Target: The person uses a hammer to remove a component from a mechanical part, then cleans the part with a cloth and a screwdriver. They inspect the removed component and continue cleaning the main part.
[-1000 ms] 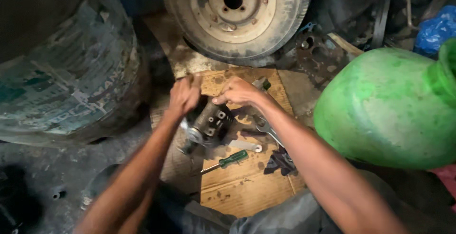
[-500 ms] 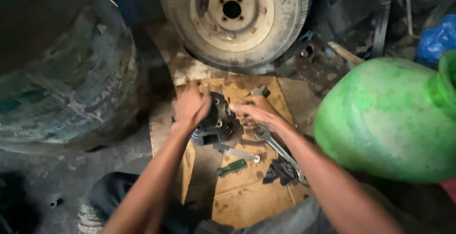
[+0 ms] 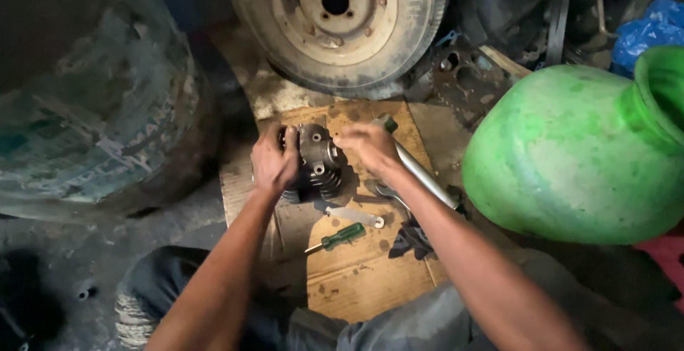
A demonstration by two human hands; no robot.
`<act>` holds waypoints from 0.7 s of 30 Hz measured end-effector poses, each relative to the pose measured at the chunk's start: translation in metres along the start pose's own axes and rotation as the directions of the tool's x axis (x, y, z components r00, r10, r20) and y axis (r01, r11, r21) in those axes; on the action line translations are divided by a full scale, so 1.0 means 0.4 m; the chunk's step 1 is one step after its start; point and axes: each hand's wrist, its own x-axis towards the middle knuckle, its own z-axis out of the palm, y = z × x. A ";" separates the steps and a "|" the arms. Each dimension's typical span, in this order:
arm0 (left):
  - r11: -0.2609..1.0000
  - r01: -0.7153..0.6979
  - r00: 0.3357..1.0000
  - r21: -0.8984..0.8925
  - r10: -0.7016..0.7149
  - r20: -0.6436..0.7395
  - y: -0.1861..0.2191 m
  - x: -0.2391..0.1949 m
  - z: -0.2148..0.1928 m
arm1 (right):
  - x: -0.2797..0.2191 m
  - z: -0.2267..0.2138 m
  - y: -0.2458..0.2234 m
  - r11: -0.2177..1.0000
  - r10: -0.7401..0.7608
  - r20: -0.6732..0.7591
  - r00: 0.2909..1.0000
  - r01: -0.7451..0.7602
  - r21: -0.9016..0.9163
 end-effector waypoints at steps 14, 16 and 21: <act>0.974 -0.193 0.927 0.123 0.140 0.347 -0.049 0.166 -0.107 | -0.117 0.071 -0.073 0.966 -0.079 0.056 0.995 0.090 -0.244; 0.975 -0.130 0.967 0.180 0.085 0.240 -0.052 0.137 -0.093 | -0.161 0.109 -0.096 0.925 -0.025 0.059 0.998 0.045 -0.376; 0.968 0.177 0.958 0.177 -0.211 0.196 -0.101 0.086 -0.077 | -0.225 0.112 -0.100 0.376 -0.916 -0.035 0.400 0.823 -0.426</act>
